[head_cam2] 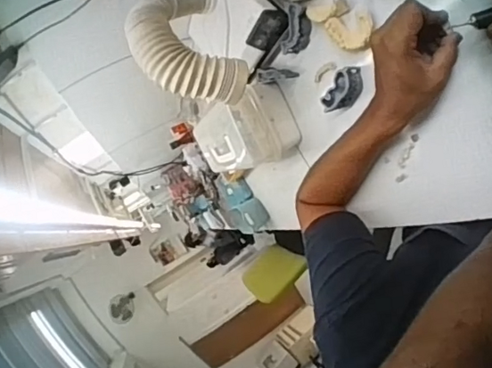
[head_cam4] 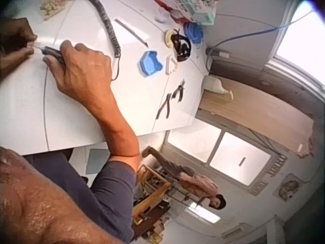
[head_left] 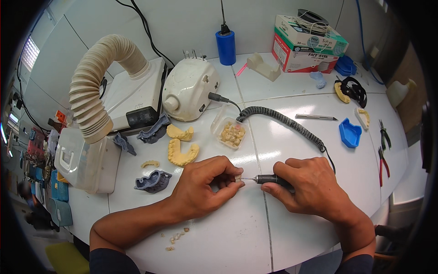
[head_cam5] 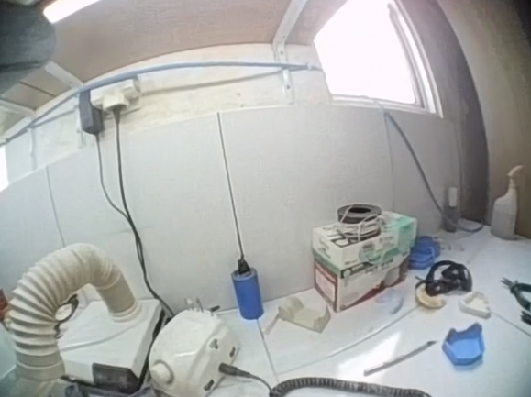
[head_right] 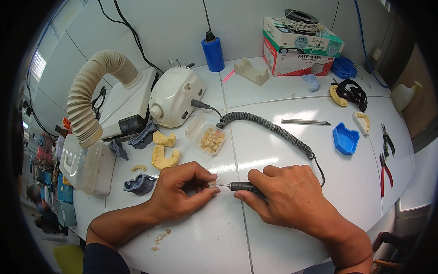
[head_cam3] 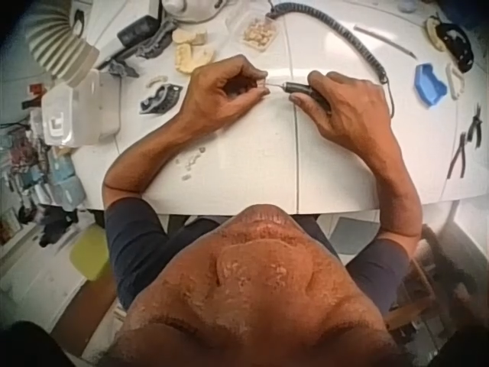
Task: The recorder is polishing and finishing a dental prosthesis using a rotary tool and a precision blade.
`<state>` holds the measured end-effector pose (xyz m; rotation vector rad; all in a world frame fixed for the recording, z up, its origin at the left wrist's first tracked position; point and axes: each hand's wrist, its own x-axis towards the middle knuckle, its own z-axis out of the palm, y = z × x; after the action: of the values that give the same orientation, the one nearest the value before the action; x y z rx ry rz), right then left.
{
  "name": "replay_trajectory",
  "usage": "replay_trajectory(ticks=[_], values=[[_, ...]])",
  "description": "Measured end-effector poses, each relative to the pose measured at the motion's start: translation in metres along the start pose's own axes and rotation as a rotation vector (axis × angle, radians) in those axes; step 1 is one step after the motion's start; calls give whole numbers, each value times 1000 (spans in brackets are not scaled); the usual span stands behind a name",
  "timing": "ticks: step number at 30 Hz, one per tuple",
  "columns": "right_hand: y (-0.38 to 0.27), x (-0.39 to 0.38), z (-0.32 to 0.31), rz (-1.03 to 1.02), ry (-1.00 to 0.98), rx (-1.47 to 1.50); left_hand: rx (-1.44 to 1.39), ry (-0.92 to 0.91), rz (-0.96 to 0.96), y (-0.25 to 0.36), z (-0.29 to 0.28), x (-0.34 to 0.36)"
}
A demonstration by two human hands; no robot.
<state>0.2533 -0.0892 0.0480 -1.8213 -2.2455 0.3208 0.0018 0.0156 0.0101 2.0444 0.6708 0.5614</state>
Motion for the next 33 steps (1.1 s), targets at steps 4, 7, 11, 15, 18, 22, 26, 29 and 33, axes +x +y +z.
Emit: replay_trajectory(ticks=[4,7,11,15,18,22,26,29,33], values=[[0,-1,1,-10,11,-5,-1,8,10,1,1,-1],[0,-2,1,2,4,-3,-8,6,1,0,3,0],[0,-1,1,12,-8,8,-3,-1,-3,-2,3,0],[2,-3,2,-6,10,30,4,8,-8,-2,5,0],[2,-3,1,-5,5,31,2,20,1,-1,5,0],[2,-3,1,5,0,23,1,17,-9,-1,4,0],[2,-2,1,0,6,38,7,11,-25,0,4,-1],[1,-2,-1,2,2,35,3,-1,-31,-3,3,-1],[2,-2,0,5,-9,34,9,2,-20,-3,4,-1]])
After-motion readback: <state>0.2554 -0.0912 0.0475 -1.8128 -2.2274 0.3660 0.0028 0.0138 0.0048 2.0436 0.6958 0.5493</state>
